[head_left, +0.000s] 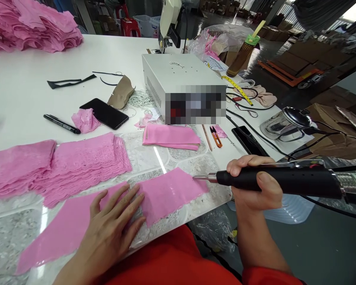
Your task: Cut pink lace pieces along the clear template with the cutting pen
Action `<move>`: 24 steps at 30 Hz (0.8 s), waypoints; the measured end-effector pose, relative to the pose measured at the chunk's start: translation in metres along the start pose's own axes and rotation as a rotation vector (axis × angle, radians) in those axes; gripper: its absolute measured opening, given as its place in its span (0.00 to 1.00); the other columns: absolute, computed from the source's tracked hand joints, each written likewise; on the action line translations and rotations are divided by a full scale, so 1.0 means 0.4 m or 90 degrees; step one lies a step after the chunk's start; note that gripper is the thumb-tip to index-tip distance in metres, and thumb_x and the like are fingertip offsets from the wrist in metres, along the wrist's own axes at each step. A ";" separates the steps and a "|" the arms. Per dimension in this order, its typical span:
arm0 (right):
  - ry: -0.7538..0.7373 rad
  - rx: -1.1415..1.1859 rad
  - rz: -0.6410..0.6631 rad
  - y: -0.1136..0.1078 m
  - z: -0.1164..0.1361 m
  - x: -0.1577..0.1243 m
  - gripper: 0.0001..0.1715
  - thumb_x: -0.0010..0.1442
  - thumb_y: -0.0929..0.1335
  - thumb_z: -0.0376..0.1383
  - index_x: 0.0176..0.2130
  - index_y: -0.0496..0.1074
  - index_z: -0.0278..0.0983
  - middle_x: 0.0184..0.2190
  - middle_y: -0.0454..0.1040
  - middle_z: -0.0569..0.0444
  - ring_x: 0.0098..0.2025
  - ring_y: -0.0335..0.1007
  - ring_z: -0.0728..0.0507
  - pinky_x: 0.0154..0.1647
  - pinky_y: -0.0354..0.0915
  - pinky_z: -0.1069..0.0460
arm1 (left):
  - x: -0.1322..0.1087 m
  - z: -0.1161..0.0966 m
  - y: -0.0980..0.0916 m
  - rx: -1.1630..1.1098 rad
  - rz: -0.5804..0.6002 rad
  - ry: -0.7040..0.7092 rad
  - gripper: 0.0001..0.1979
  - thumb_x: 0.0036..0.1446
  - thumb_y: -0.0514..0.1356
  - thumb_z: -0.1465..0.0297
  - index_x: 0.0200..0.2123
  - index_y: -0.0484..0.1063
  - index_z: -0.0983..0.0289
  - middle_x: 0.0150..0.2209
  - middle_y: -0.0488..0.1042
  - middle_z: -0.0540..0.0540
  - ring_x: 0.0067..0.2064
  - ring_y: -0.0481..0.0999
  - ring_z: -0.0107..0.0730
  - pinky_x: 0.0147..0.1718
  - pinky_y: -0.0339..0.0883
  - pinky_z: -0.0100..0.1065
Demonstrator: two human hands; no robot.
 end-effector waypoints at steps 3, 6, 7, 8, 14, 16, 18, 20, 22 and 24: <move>0.001 0.005 0.012 0.003 -0.006 -0.002 0.07 0.49 0.67 0.34 0.31 0.73 0.36 0.27 0.72 0.55 0.21 0.67 0.49 0.23 0.65 0.50 | -0.003 0.001 0.000 0.002 -0.001 -0.001 0.20 0.63 0.57 0.67 0.58 0.69 0.62 0.57 0.74 0.60 0.58 0.71 0.53 0.63 0.46 0.53; -0.007 0.006 0.021 0.006 -0.009 -0.002 0.06 0.50 0.67 0.34 0.31 0.73 0.35 0.27 0.72 0.55 0.22 0.67 0.49 0.23 0.66 0.50 | -0.004 0.003 0.003 -0.003 0.003 -0.002 0.21 0.63 0.57 0.67 0.58 0.69 0.62 0.57 0.74 0.60 0.59 0.70 0.52 0.63 0.46 0.53; -0.011 0.006 0.022 0.007 -0.009 -0.002 0.06 0.50 0.67 0.34 0.31 0.72 0.35 0.27 0.72 0.54 0.22 0.67 0.49 0.23 0.66 0.50 | -0.005 0.004 0.004 -0.005 0.005 -0.002 0.21 0.63 0.57 0.67 0.58 0.69 0.62 0.57 0.73 0.60 0.59 0.70 0.52 0.63 0.46 0.53; -0.014 0.006 0.022 0.007 -0.008 -0.001 0.06 0.50 0.67 0.34 0.31 0.72 0.35 0.27 0.72 0.54 0.22 0.67 0.49 0.23 0.66 0.50 | -0.004 0.004 0.005 -0.007 0.007 -0.002 0.21 0.62 0.57 0.67 0.59 0.68 0.62 0.57 0.73 0.60 0.59 0.70 0.53 0.63 0.46 0.53; -0.005 -0.011 -0.011 -0.028 0.015 0.006 0.08 0.49 0.67 0.36 0.31 0.72 0.36 0.26 0.70 0.55 0.21 0.65 0.49 0.22 0.64 0.51 | -0.003 0.005 0.004 -0.005 0.006 0.002 0.22 0.62 0.58 0.66 0.59 0.68 0.63 0.57 0.73 0.61 0.59 0.70 0.54 0.63 0.44 0.54; -0.004 -0.022 -0.021 -0.050 0.028 0.007 0.08 0.48 0.67 0.36 0.30 0.72 0.36 0.25 0.69 0.55 0.20 0.65 0.49 0.21 0.63 0.51 | -0.004 0.004 0.003 -0.003 0.006 0.004 0.21 0.62 0.58 0.66 0.58 0.68 0.63 0.57 0.73 0.61 0.58 0.71 0.54 0.63 0.44 0.54; -0.002 -0.033 -0.026 -0.068 0.038 0.005 0.08 0.48 0.67 0.36 0.30 0.73 0.36 0.25 0.69 0.55 0.20 0.65 0.49 0.21 0.63 0.51 | -0.004 0.003 0.002 -0.002 0.007 0.006 0.21 0.62 0.58 0.66 0.58 0.68 0.63 0.57 0.73 0.61 0.58 0.71 0.53 0.63 0.44 0.54; -0.004 -0.042 -0.028 -0.078 0.042 0.002 0.09 0.47 0.67 0.36 0.30 0.74 0.36 0.24 0.70 0.55 0.20 0.64 0.49 0.20 0.63 0.51 | -0.004 0.003 0.003 0.001 0.009 0.008 0.21 0.62 0.57 0.66 0.58 0.68 0.63 0.57 0.73 0.61 0.58 0.70 0.54 0.63 0.44 0.54; -0.007 -0.046 -0.031 -0.082 0.043 -0.002 0.09 0.47 0.67 0.37 0.30 0.73 0.36 0.25 0.70 0.55 0.20 0.64 0.49 0.20 0.62 0.51 | -0.004 0.002 0.004 0.005 0.010 0.010 0.22 0.63 0.57 0.66 0.59 0.68 0.63 0.57 0.73 0.61 0.59 0.70 0.54 0.63 0.44 0.54; -0.009 -0.047 -0.040 -0.082 0.042 -0.006 0.09 0.47 0.67 0.37 0.30 0.73 0.36 0.25 0.70 0.55 0.20 0.64 0.49 0.21 0.62 0.50 | -0.003 0.002 0.005 0.009 0.009 0.013 0.22 0.63 0.57 0.66 0.59 0.67 0.63 0.58 0.73 0.61 0.59 0.70 0.53 0.64 0.44 0.54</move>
Point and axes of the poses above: each hand's wrist, its own x-axis towards the middle knuckle, its own y-axis out of the palm, z = x × y, the point moved 7 cm from there along x, towards the middle knuckle
